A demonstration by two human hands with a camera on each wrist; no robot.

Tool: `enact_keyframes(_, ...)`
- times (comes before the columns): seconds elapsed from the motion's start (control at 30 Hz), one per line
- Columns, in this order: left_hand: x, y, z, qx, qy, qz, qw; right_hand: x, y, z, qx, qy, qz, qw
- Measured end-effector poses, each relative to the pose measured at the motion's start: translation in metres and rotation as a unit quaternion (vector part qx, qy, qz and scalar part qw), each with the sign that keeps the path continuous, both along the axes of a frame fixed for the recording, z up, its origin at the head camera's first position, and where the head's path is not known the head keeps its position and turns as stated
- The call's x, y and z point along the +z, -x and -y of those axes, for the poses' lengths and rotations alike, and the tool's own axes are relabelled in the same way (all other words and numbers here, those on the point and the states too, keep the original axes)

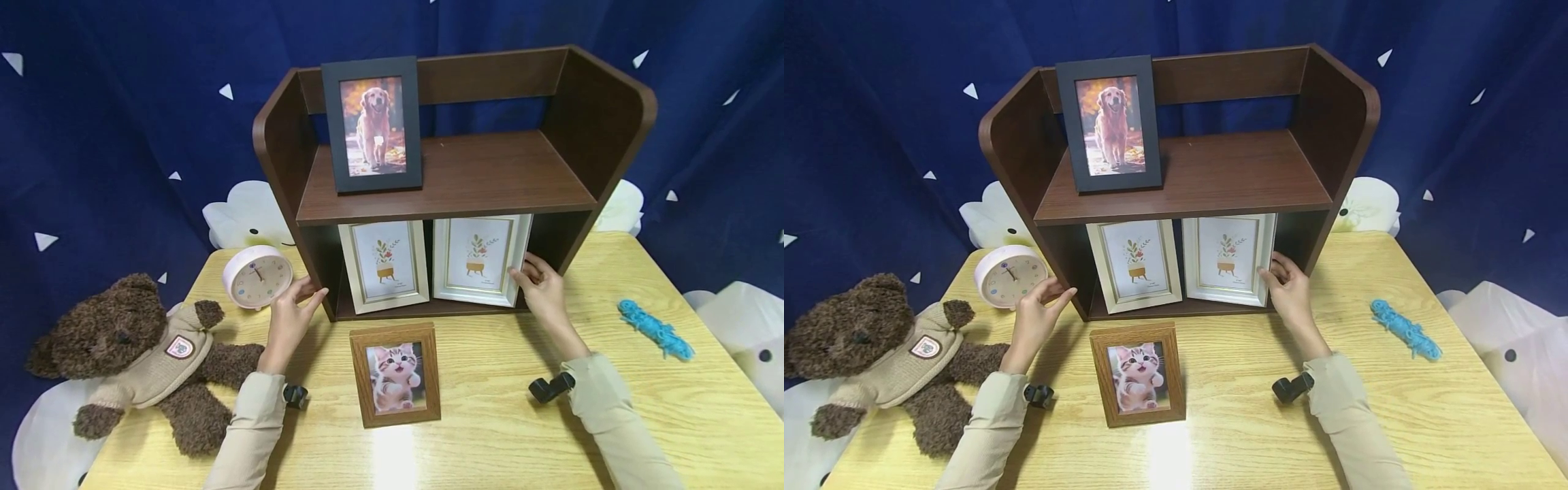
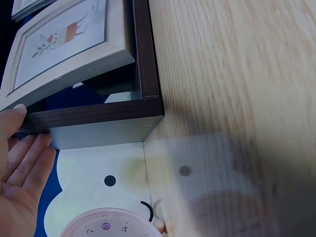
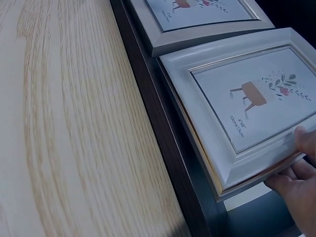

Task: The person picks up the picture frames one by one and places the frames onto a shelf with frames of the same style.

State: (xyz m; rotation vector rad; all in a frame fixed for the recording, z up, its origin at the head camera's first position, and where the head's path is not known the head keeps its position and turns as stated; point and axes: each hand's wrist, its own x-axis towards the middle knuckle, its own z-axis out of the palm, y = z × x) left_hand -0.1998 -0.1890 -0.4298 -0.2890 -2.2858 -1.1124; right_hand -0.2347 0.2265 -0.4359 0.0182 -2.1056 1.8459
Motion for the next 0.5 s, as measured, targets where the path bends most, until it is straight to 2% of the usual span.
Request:
enact_keyframes(0.2, -0.0010, -0.0002, 0.0009, 0.000, -0.002, 0.003, 1.0000, 0.0000, 0.0018, 0.0027, -0.011, 0.006, 0.024, 0.9996)
enact_keyframes(0.5, -0.0021, 0.0011, 0.0014, -0.001, -0.004, 0.000, 1.0000, 0.0021, 0.0043, 0.0060, -0.025, -0.025, 0.056, 0.9978)
